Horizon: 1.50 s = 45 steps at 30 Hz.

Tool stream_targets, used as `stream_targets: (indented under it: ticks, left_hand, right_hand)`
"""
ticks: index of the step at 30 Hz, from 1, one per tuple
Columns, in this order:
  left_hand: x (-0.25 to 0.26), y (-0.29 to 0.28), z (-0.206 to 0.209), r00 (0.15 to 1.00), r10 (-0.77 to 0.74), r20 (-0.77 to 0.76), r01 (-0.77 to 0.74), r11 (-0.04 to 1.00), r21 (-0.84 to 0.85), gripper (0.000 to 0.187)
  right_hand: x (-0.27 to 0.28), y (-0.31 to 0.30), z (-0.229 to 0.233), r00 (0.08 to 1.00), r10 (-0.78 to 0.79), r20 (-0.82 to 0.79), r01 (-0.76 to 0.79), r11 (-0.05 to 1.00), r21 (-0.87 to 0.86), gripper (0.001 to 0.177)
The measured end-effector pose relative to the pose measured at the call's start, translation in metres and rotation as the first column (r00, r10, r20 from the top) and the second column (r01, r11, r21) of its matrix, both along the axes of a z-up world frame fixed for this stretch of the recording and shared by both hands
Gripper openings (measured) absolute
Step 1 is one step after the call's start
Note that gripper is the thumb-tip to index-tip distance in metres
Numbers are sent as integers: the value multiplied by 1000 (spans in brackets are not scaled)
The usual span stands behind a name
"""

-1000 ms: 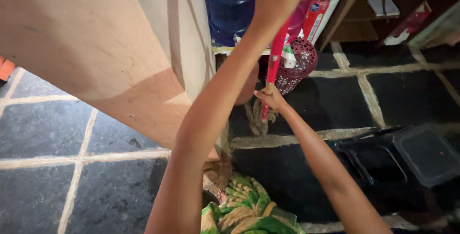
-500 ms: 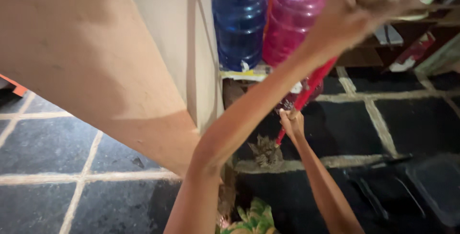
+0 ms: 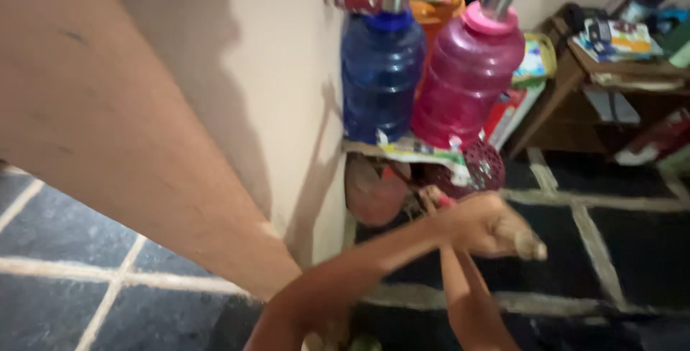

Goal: The person mops the floor with a mop and a bucket of water, moving furniture like a stool and a chair to reach different areas.

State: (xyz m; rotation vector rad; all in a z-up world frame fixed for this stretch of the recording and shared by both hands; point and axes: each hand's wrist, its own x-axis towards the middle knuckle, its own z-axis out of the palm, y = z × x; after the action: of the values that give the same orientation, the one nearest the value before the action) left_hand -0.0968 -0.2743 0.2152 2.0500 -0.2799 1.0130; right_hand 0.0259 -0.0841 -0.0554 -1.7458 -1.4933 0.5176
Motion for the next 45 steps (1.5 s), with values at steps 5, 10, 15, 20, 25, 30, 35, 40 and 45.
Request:
stream_targets:
  ticks: [5, 10, 15, 20, 25, 30, 35, 40, 45]
  left_hand:
    - [31, 63, 47, 970, 175, 166, -168, 984, -54, 34]
    - [58, 112, 86, 940, 274, 202, -251, 959, -131, 37]
    - [73, 147, 124, 909, 324, 264, -280, 941, -189, 40]
    - [24, 174, 142, 778, 543, 315, -448, 832, -327, 41]
    - [-28, 133, 136, 830, 430, 355, -297, 880, -370, 50]
    - [3, 44, 90, 775, 515, 367, -394, 847, -358, 37]
    - [14, -38, 6, 946, 225, 234, -134, 926, -352, 44]
    - [-35, -78, -41, 993, -81, -84, 43, 922, -386, 33]
    - [-108, -98, -39, 981, -10, -195, -64, 927, -370, 31]
  right_hand:
    - [11, 5, 2, 999, 15, 37, -14, 999, -33, 36]
    - [23, 17, 11, 996, 52, 74, -51, 998, -21, 38]
    - [42, -3, 31, 979, 120, 165, -123, 992, 7, 41]
    - [19, -61, 71, 957, 158, 242, -130, 983, -126, 37]
    - [26, -107, 96, 882, 162, 443, -68, 973, -220, 39]
    - [81, -150, 53, 670, -20, 742, 152, 982, -111, 54]
    - [145, -191, 5, 701, -64, 711, 322, 917, -235, 52]
    - [149, -239, -14, 859, -156, 487, 335, 892, -305, 36]
    - [86, -275, -46, 885, -301, 355, 391, 895, -216, 16]
